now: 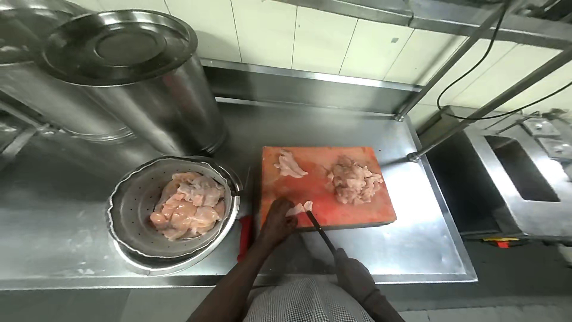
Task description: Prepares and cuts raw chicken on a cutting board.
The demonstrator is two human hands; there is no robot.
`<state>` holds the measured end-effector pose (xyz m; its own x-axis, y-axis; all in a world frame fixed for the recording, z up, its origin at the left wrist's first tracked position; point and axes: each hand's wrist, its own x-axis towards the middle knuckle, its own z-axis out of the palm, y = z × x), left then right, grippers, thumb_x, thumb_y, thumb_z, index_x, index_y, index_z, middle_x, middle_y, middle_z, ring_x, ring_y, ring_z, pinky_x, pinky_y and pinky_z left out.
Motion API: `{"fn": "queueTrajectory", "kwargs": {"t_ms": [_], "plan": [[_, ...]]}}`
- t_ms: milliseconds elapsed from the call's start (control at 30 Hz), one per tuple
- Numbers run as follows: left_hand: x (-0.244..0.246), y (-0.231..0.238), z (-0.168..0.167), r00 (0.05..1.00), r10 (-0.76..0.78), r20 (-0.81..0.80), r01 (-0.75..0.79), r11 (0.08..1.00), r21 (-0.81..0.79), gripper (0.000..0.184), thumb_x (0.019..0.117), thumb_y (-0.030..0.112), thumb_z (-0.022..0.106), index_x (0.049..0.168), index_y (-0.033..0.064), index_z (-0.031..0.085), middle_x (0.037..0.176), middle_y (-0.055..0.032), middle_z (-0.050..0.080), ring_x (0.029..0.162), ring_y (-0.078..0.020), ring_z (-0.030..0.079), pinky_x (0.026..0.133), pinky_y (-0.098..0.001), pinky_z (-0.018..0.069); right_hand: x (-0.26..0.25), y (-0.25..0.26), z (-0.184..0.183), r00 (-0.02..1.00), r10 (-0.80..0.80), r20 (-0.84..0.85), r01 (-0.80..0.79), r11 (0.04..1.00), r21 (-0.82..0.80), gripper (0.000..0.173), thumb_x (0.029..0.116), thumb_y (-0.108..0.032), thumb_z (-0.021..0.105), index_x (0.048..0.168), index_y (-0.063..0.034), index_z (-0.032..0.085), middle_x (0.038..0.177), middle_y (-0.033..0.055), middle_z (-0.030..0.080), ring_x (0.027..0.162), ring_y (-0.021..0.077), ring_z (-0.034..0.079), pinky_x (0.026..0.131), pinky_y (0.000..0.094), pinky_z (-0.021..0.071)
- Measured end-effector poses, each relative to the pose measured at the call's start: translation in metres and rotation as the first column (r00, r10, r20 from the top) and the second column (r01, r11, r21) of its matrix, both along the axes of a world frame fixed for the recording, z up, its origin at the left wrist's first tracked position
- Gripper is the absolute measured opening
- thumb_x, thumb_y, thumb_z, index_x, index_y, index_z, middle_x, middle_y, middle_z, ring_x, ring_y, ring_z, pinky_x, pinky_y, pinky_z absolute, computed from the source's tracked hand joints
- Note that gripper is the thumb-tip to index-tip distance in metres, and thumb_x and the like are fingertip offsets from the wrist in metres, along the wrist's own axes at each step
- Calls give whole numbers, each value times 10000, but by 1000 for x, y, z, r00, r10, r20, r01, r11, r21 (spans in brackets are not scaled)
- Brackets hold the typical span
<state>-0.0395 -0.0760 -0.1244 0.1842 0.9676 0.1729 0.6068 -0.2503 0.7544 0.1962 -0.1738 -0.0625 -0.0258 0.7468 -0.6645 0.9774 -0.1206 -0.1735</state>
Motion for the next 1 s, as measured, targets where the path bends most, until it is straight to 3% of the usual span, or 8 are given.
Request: {"fn": "queueTrajectory", "kwargs": {"t_ms": [100, 233, 500, 667, 767, 867, 933, 1000], "plan": [[-2, -6, -3, 1000, 28, 6, -28, 997, 70, 235, 853, 76, 768, 1064, 5, 695, 1132, -172, 675, 1105, -323, 643, 960, -480, 552, -6, 7, -2, 1000, 0, -18, 2, 995, 97, 355, 1106, -270, 344, 1339, -65, 516, 1013, 183, 705, 997, 367, 710, 870, 513, 557], [1, -4, -7, 999, 49, -23, -46, 994, 103, 158, 871, 87, 752, 1009, 27, 701, 1075, -140, 680, 1054, -301, 653, 922, -462, 564, -29, 26, 9, 999, 31, -37, -29, 998, 57, 323, 1111, -278, 339, 1315, -92, 507, 1012, 169, 694, 999, 354, 707, 863, 510, 557], [1, 1, -12, 997, 26, -71, -16, 990, 139, 97, 887, 95, 724, 976, 67, 752, 1076, -116, 701, 1075, -283, 653, 969, -445, 540, -56, 44, 1, 994, 110, 5, -110, 992, 57, 372, 1097, -233, 356, 1415, -75, 468, 1080, 190, 698, 1031, 375, 703, 865, 518, 560], [3, 1, -11, 993, 35, -110, -16, 986, 165, 94, 898, 80, 726, 980, 37, 747, 1057, -135, 713, 1038, -309, 669, 954, -474, 546, -67, 60, -13, 995, 89, -45, -86, 994, 70, 357, 1101, -238, 369, 1405, -73, 459, 1125, 195, 693, 1045, 380, 703, 868, 533, 564], [6, -1, -10, 994, 67, -91, -52, 986, 161, 84, 915, 47, 708, 994, 35, 732, 1067, -141, 709, 1062, -320, 667, 984, -481, 540, -53, 45, -14, 994, 70, -80, -68, 997, 26, 386, 1106, -241, 366, 1452, -80, 427, 1106, 211, 689, 1050, 391, 696, 890, 542, 551], [6, -2, 2, 991, 129, 18, -129, 992, -9, 131, 958, 62, 681, 1074, 2, 696, 1099, -171, 681, 1038, -308, 662, 945, -479, 556, -24, 20, -18, 992, 33, -125, -40, 998, -51, 414, 1099, -270, 395, 1466, -82, 414, 1121, 228, 682, 1066, 412, 686, 906, 572, 545], [5, 1, 9, 973, 208, 96, -203, 977, -62, 169, 979, 73, 658, 1129, 2, 687, 1097, -161, 681, 936, -263, 682, 861, -454, 590, 6, 4, -29, 984, 27, -175, -34, 999, -35, 420, 1094, -316, 409, 1436, -78, 457, 1081, 226, 691, 1030, 415, 694, 889, 585, 547], [6, 3, 17, 964, 248, 93, -240, 967, -86, 201, 997, 56, 623, 1181, 13, 692, 1139, -169, 676, 973, -282, 675, 887, -473, 575, 39, -14, -41, 953, -69, -294, 81, 996, 31, 406, 1088, -319, 419, 1381, -55, 517, 1017, 215, 692, 958, 392, 696, 873, 574, 541]]}}
